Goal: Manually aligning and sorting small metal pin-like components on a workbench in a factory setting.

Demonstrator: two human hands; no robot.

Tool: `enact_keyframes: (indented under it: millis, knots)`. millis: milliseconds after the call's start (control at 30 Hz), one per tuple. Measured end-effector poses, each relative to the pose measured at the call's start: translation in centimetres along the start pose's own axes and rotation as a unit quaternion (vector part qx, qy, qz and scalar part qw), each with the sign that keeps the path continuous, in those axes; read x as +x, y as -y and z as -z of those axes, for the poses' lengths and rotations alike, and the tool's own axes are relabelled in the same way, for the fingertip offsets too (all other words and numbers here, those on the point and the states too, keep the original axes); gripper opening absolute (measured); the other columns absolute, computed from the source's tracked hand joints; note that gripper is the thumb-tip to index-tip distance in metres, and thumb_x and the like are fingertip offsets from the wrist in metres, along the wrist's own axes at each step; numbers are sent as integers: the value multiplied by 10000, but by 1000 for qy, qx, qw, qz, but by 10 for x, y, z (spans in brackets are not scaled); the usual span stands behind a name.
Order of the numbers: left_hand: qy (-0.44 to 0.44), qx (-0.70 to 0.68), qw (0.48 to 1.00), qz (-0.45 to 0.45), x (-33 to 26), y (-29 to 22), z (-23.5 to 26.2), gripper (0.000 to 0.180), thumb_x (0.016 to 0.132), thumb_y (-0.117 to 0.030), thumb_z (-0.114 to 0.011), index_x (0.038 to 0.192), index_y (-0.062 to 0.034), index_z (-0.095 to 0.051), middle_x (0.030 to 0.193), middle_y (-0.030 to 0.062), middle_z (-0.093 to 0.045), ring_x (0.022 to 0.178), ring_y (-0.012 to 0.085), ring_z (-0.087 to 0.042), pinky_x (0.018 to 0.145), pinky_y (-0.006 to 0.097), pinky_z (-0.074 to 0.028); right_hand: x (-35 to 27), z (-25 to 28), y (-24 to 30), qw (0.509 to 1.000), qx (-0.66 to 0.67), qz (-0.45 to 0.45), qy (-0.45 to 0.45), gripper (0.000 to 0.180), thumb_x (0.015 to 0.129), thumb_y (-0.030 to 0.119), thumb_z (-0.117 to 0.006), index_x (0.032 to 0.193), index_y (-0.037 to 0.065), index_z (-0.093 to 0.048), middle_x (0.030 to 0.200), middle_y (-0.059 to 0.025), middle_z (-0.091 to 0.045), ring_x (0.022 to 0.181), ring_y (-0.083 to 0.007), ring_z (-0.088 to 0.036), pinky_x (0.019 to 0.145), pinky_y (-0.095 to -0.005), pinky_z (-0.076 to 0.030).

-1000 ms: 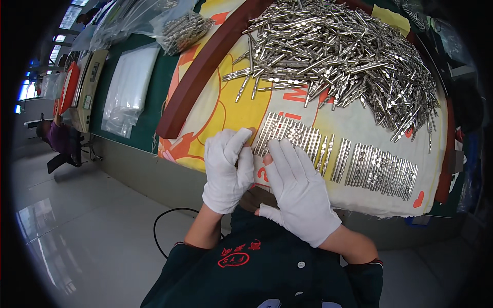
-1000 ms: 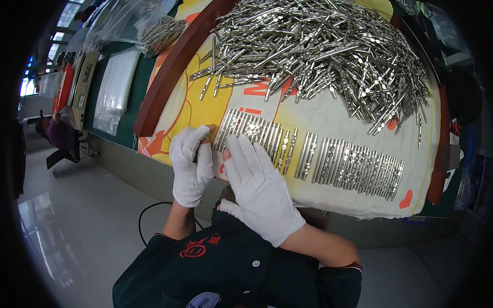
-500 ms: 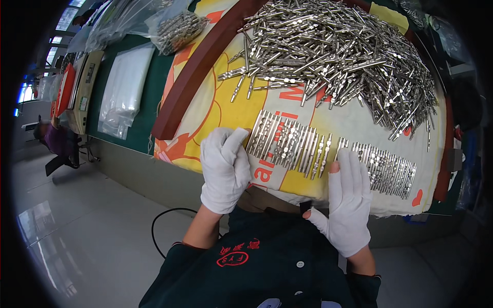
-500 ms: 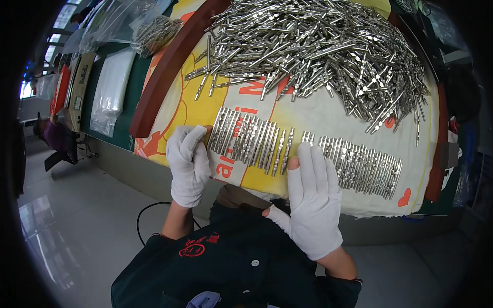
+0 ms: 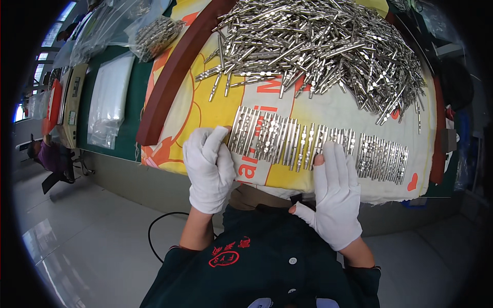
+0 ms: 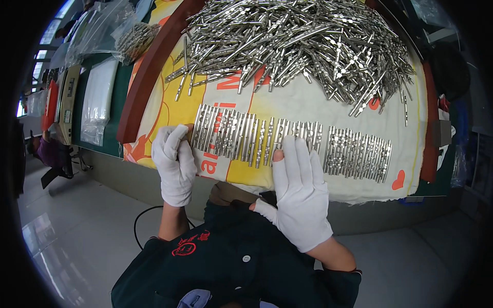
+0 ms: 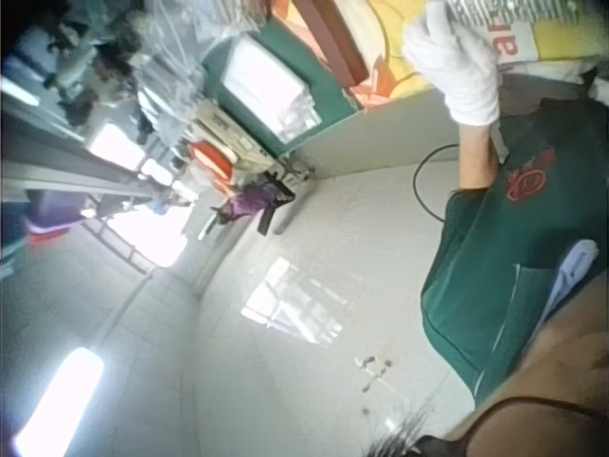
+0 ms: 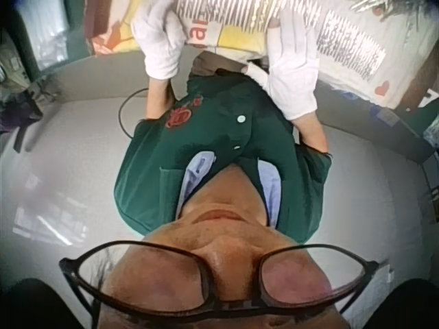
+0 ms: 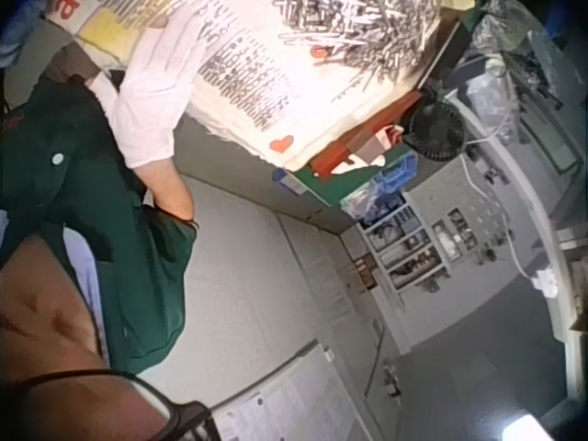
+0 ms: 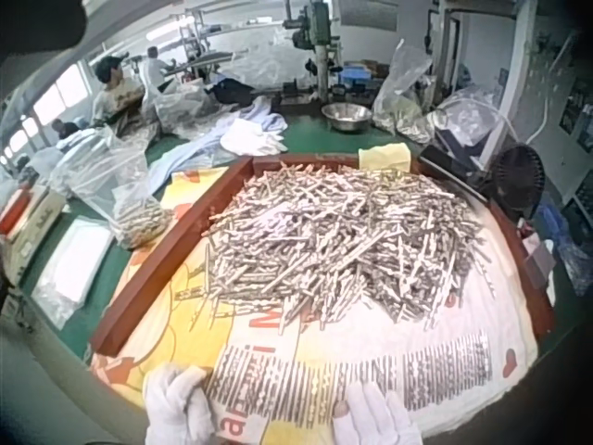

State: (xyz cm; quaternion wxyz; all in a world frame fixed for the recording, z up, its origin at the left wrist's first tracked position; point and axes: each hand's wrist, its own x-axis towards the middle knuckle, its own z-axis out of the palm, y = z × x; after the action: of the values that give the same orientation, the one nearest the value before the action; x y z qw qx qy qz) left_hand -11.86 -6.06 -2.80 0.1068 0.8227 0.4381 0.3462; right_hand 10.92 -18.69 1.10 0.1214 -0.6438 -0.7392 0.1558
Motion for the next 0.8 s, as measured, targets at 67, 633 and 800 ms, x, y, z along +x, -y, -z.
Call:
enact_keyframes:
  millis: [67,633,800]
  knots:
    - [8,3,1000,10,-1,1,1,417,755,88,-577,1135,-84,-599,873,107,-561,770,291,-543,717,394,-401,4,-2,4,1000,18,17,3,1055,710,534,-735,1430,-118,-324,1515,-298,-295,1429,-467,-254,1173,-552,-176]
    - [0,4,1000,-5,0,2,0,411,760,83,-568,1137,-79,-595,874,109,-556,757,285,-537,703,390,-399,-11,11,-5,998,-18,-42,-49,1015,808,506,-687,1486,-99,-237,1514,-330,-277,1410,-508,-263,1138,-599,-196]
    - [8,-4,1000,6,1,1,0,388,764,81,-568,1118,-74,-610,870,102,-557,760,276,-536,704,382,-396,-10,3,-9,997,-28,-57,-38,1007,788,503,-699,1457,-118,-273,1515,-329,-277,1412,-509,-257,1141,-597,-196]
